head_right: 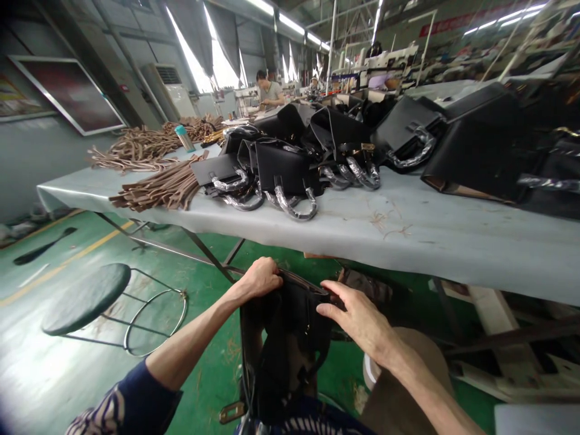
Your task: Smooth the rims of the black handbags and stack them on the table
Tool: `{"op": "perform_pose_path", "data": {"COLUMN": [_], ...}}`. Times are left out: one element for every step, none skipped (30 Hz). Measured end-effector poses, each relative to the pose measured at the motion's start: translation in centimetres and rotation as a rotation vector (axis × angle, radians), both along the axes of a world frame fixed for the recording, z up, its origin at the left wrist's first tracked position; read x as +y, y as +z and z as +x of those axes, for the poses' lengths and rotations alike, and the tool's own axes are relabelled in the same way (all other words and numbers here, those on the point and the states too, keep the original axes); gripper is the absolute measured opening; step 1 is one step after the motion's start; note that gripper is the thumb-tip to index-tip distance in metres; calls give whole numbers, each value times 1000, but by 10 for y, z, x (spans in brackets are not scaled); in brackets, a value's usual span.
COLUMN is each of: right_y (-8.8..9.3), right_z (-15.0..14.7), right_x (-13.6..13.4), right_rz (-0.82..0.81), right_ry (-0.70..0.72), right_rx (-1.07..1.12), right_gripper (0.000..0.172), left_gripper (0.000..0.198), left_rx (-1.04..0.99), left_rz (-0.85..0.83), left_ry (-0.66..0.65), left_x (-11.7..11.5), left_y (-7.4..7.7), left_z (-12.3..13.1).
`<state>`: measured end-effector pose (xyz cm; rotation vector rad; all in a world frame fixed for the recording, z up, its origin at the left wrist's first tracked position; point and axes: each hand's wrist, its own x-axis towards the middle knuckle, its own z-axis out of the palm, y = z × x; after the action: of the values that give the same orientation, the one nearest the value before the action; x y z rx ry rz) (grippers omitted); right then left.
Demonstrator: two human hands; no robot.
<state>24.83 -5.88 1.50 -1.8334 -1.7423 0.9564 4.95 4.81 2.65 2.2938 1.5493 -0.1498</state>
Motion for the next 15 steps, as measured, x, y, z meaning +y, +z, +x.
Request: {"op": "perform_pose_path", "data": {"right_y": [0,0,0,0,0,0,1,3,5,7,10,12,15,16,17], "right_z": [-3,-6,-8,-9,-9,-9,-9,-7,-5,-2,1,4,7,11,14], "right_x": [1,2,3,3,4,4,5,5,5,6,6,7,7,7,7], "right_rz": [3,12,23,35,45,58,74,92,110,124,134,139,139,137,135], "right_ry": [-15,-19,-11,7,25,33,25,6,-21,-44,-58,-62,-58,-54,-52], "right_rx": [-12,-15,-13,-8,-5,-15,-37,-70,-109,-145,-173,-189,-196,-194,-182], "right_gripper": [49,45,40,36,33,32,34,36,38,39,38,37,36,36,35], "left_gripper": [30,30,29,28,27,25,22,20,18,17,17,18,20,23,26], "left_rx": [1,1,-2,-8,-17,-31,-48,-69,-93,-116,-136,-165,-208,-265,-331], "left_rz": [0,1,0,-1,-4,-10,-20,-34,-50,-65,-74,-79,-81,-86,-100], "left_ry": [-2,-4,-8,-16,-27,-45,-69,-98,-132,-166,-197,-229,-260,-293,-326], "left_x": [0,0,0,0,0,1,1,2,2,3,3,3,3,2,2], "left_y": [1,2,2,2,1,1,1,1,2,3,3,4,4,4,3], "left_z": [-1,-1,-2,-2,-3,-5,-6,-8,-10,-12,-14,-17,-19,-21,-23]}}
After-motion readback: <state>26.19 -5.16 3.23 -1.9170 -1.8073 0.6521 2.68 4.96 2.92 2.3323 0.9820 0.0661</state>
